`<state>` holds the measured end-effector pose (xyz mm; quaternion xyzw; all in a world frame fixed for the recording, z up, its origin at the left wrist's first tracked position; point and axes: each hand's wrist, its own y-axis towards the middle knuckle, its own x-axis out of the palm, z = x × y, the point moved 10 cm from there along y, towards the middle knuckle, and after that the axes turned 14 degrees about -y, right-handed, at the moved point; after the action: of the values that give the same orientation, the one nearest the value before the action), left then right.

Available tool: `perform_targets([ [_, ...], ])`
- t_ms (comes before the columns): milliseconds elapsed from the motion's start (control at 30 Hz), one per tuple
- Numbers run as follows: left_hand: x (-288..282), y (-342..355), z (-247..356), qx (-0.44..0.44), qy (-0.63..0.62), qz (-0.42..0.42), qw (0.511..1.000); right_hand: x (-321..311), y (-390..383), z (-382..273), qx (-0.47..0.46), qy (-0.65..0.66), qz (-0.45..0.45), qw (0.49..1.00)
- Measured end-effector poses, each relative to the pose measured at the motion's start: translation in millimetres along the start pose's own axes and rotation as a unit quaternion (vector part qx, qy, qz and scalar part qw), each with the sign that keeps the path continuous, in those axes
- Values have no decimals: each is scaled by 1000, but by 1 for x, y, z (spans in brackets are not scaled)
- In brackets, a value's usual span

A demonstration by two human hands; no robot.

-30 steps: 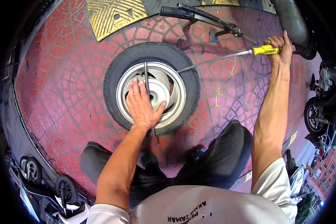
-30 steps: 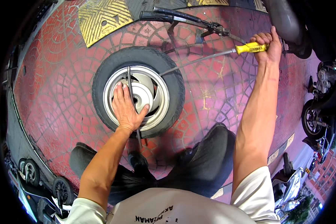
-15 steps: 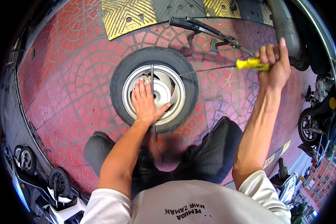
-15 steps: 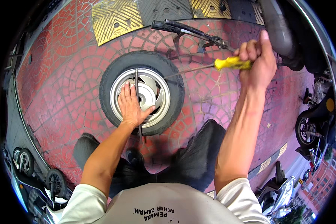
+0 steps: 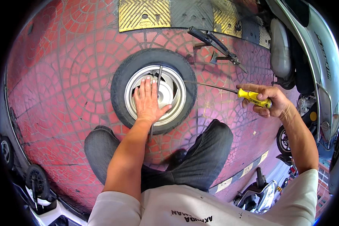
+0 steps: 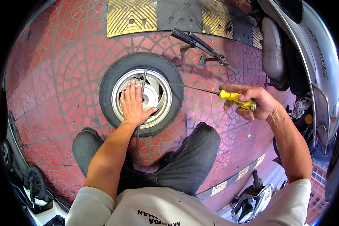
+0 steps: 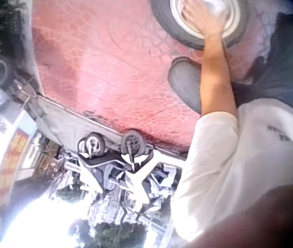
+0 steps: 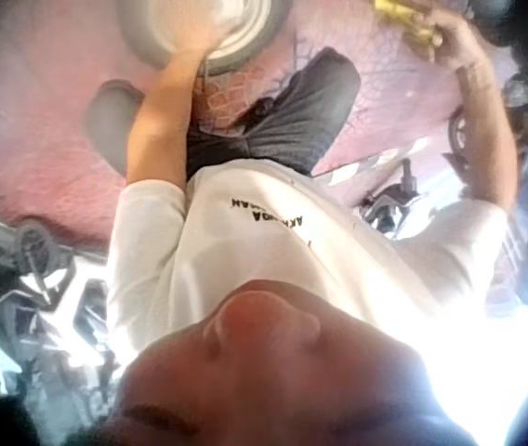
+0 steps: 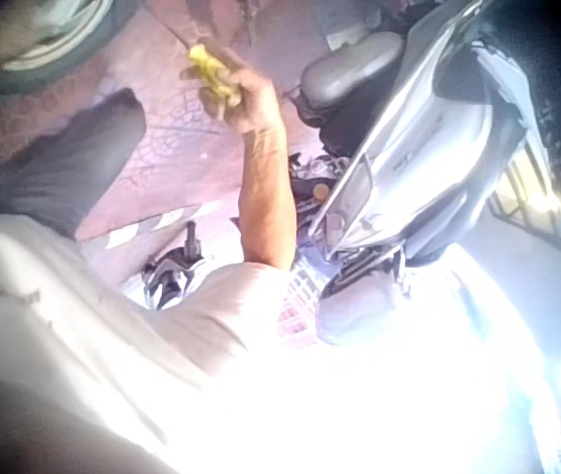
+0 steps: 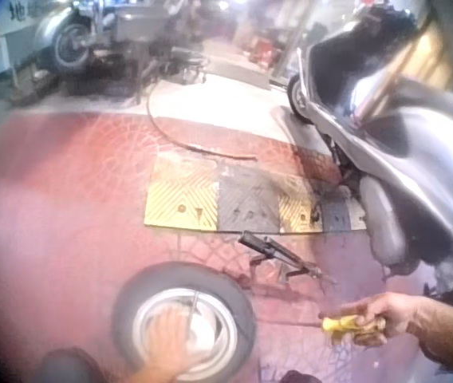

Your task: The person uses a tire lever and a tire iron to pry the bead of a motorcycle tire off the rim. After successfully separating the tire from the rim, the person stands up, inspects the tire, and walks into a cluttered workshop area.

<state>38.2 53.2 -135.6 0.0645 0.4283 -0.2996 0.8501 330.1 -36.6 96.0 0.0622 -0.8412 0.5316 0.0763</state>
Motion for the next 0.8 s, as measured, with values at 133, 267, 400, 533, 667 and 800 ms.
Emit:
perform_targets([
  [133, 3, 1, -6, -7, -8, -14, 1000, 21, 3, -1, 41, 47, 11, 998],
  [267, 3, 1, -9, -10, -13, -22, 1000, 53, 2, -9, 64, 35, 84, 994],
  [400, -1, 0, -14, -11, -24, -19, 999, 92, -1, -7, 63, 31, 186, 980],
  [533, -1, 1, -13, -19, -26, -29, 999, 120, -2, 5, 46, 50, 238, 969],
  [667, 0, 1, -12, -15, -26, -30, 999, 138, -3, 26, 18, 62, 273, 960],
  [800, 2, 2, -12, -21, -10, -30, 999, 147, 1, 32, -21, 64, 286, 956],
])
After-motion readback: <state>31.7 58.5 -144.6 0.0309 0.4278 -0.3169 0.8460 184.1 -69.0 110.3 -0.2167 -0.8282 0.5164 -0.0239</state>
